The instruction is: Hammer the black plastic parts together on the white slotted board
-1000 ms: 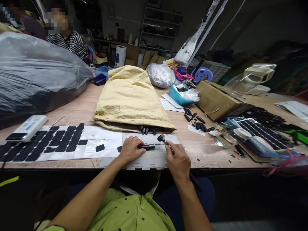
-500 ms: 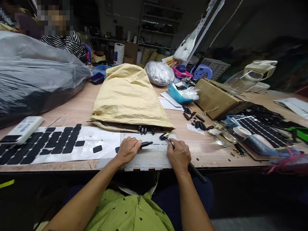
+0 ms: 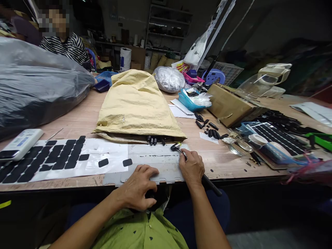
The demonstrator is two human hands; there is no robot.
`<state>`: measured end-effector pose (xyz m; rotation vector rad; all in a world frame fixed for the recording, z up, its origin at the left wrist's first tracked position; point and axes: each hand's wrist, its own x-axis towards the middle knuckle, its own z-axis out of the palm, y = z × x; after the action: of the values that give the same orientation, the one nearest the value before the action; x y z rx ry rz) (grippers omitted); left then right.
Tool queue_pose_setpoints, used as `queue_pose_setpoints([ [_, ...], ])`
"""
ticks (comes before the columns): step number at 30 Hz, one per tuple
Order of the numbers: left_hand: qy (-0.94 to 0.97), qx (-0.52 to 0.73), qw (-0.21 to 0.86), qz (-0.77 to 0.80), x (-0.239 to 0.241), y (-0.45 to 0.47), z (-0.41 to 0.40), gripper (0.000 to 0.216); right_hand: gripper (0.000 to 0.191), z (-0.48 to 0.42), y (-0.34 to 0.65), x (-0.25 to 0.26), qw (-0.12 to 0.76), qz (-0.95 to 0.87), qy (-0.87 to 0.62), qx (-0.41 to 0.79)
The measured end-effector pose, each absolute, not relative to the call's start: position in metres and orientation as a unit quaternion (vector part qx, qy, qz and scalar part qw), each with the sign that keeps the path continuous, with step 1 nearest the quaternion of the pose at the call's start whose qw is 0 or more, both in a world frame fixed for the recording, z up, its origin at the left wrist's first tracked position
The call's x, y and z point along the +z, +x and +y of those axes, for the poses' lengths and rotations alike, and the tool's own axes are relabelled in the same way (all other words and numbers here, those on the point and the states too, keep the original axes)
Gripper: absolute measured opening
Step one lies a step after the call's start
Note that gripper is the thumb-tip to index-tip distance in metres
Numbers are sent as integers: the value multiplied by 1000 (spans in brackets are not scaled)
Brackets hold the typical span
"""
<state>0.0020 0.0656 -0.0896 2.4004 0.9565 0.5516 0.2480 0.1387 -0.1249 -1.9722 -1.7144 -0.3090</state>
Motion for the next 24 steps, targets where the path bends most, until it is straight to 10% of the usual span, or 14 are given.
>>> queue_pose_setpoints([
  [5,774,303,283,479,-84,10,89,13,23,138,248,-124,250,-632,-725,-114],
  [10,679,376,433,458,-35,35,108,48,24,139,248,-124,251,-631,-726,-108],
  [16,659,329,300,607,-39,48,143,19,24,139,248,-125,257,-628,-728,-99],
  [24,577,238,178,761,-74,27,201,34,24,140,248,-125,264,-625,-728,-97],
])
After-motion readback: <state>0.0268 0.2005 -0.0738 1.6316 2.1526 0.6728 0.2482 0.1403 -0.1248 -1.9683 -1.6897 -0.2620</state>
